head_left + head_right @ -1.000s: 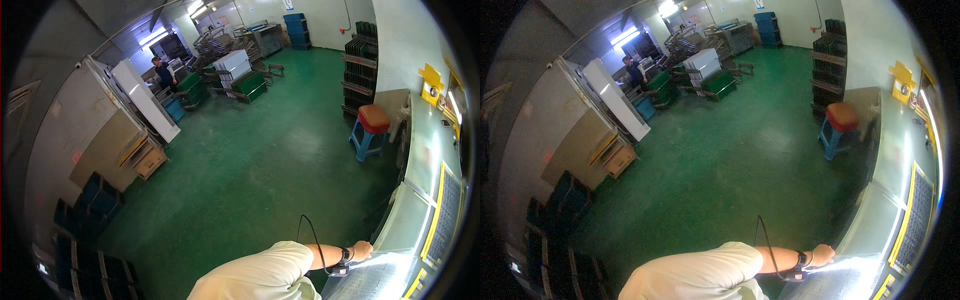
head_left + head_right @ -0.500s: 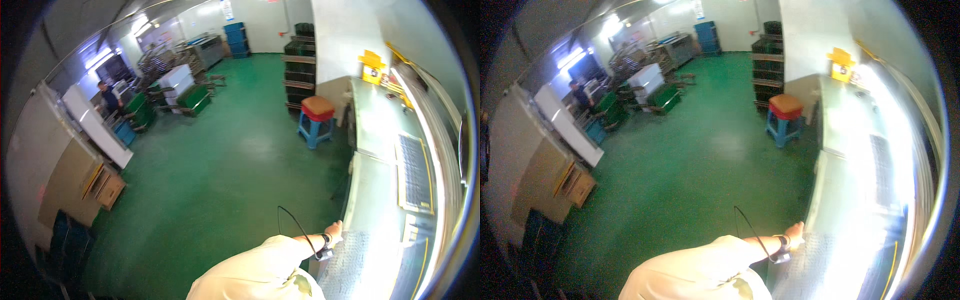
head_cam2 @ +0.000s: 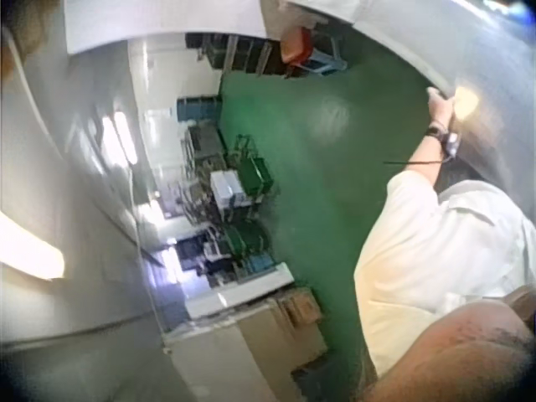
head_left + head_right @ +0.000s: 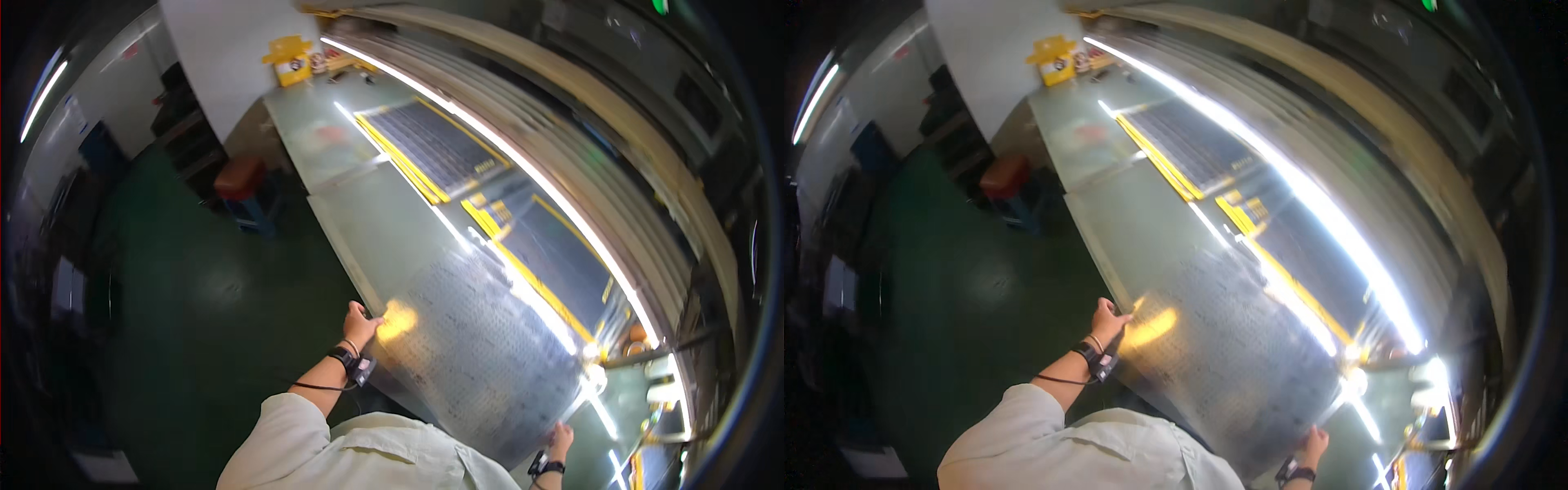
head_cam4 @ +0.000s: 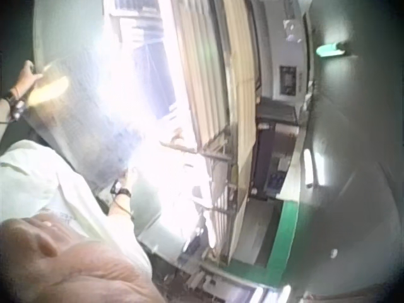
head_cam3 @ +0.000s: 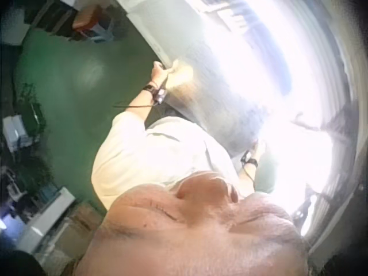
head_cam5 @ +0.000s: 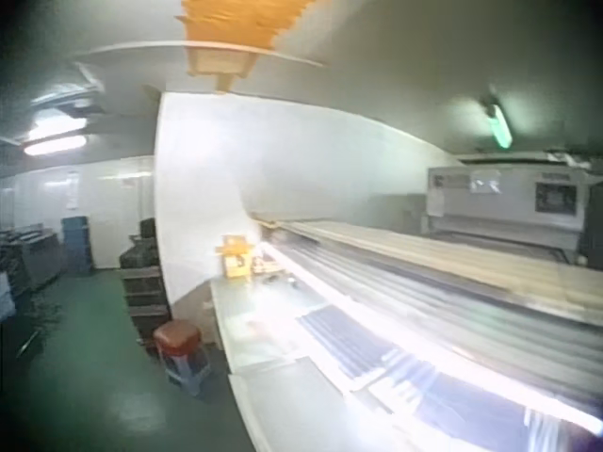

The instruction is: Inspecting and inserting metal mesh sheets into protective plastic sleeves and stacking them.

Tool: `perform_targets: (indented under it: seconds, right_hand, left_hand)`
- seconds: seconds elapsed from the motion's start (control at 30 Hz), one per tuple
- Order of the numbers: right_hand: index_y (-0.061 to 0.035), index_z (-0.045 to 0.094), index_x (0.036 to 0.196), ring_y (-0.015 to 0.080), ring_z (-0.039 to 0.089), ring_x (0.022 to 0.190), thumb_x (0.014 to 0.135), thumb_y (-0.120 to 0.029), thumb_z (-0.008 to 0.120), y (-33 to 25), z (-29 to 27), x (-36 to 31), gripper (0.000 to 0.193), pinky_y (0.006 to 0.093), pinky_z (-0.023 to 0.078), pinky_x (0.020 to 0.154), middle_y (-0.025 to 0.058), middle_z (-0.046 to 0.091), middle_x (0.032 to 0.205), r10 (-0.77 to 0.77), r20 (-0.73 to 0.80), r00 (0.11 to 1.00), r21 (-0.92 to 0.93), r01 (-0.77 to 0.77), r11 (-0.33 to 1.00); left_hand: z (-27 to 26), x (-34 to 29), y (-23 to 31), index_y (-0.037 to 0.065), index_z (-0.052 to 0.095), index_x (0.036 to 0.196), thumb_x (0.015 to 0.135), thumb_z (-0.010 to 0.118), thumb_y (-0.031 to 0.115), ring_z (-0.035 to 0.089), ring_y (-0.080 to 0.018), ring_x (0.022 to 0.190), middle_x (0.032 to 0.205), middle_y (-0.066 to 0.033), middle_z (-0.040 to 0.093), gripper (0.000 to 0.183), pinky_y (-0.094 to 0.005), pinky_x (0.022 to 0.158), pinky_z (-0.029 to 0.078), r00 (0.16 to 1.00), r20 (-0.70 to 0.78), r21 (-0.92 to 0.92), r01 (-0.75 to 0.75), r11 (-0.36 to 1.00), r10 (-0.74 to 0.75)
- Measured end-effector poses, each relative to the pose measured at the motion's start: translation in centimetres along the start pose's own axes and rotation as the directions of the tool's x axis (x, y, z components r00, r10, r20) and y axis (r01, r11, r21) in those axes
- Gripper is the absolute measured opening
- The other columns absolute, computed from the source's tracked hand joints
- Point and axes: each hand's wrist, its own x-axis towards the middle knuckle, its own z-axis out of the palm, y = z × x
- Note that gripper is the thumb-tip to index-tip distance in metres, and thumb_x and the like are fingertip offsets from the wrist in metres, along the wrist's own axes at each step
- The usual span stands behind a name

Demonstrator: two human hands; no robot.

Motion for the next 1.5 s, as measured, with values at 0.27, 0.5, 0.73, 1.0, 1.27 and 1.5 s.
perform_targets:
  seconds: [0.27,0.5,0.73,1.0,1.27,1.5]
  right_hand:
    - [-0.0072,0.051,0.095,0.0099,0.048,0.051,0.082,-0.011,0.056,-2.3,-2.8,-1.5,0.014,0.0218,0.040,0.045,0.0014,0.052,0.066,-0.020,0.232,0.973,-0.107,0.046,0.993]
    - [-0.0092,0.036,0.115,0.0164,0.058,0.064,0.085,-0.005,0.047,-8.0,-2.0,-6.6,0.032,0.0311,0.052,0.055,0.0095,0.057,0.085,0.091,0.271,0.958,0.161,-0.139,0.977]
    - [-0.0078,0.040,0.110,0.0155,0.057,0.055,0.085,-0.005,0.048,-6.5,-1.0,-5.4,0.026,0.0293,0.051,0.050,0.0054,0.054,0.069,0.010,0.365,0.931,0.023,-0.019,1.000]
    - [-0.0060,0.051,0.089,0.0141,0.053,0.046,0.088,-0.011,0.047,-1.4,-3.8,-3.3,0.006,0.0273,0.048,0.041,0.0018,0.050,0.061,-0.128,0.287,0.949,-0.138,0.173,0.975]
    - [-0.0045,0.051,0.091,0.0169,0.055,0.051,0.088,-0.013,0.048,-5.4,-3.6,-5.7,0.010,0.0301,0.050,0.045,0.0042,0.051,0.065,0.099,0.410,0.907,-0.096,-0.065,0.993]
    - [-0.0057,0.047,0.105,0.0217,0.058,0.064,0.087,-0.015,0.050,-4.3,-5.8,-4.8,0.021,0.0375,0.052,0.061,0.0091,0.054,0.074,0.165,0.431,0.887,0.237,-0.287,0.928]
  left_hand:
    - [0.4,-0.9,1.6,0.006,0.045,0.089,0.066,0.075,0.016,0.057,-0.0159,0.053,0.071,-0.0078,0.056,0.039,-0.0271,0.047,0.046,0.955,0.292,-0.255,0.135,0.958,-0.057]
    - [-4.4,1.4,0.7,0.005,0.059,0.083,0.066,0.074,0.040,0.057,-0.0144,0.061,0.065,-0.0063,0.059,0.041,-0.0273,0.058,0.046,0.764,0.639,0.151,-0.019,0.988,-0.083]
    - [-1.0,3.2,2.6,0.002,0.059,0.072,0.071,0.068,0.040,0.062,-0.0230,0.070,0.072,-0.0119,0.064,0.039,-0.0327,0.064,0.048,0.854,0.519,0.296,-0.156,0.942,-0.021]
    - [-0.4,3.1,6.4,0.005,0.062,0.077,0.070,0.069,0.035,0.061,-0.0263,0.070,0.070,-0.0114,0.063,0.032,-0.0360,0.065,0.047,0.910,0.351,0.055,-0.257,0.965,0.223]
    - [5.6,6.9,9.3,0.000,0.060,0.079,0.075,0.065,0.030,0.061,-0.0239,0.066,0.071,-0.0132,0.062,0.031,-0.0336,0.061,0.047,0.842,0.475,-0.033,-0.274,0.961,0.256]
    - [4.6,6.8,10.5,-0.003,0.060,0.078,0.074,0.065,0.040,0.063,-0.0240,0.068,0.070,-0.0144,0.063,0.044,-0.0355,0.063,0.048,0.692,0.716,-0.028,-0.095,0.995,0.086]
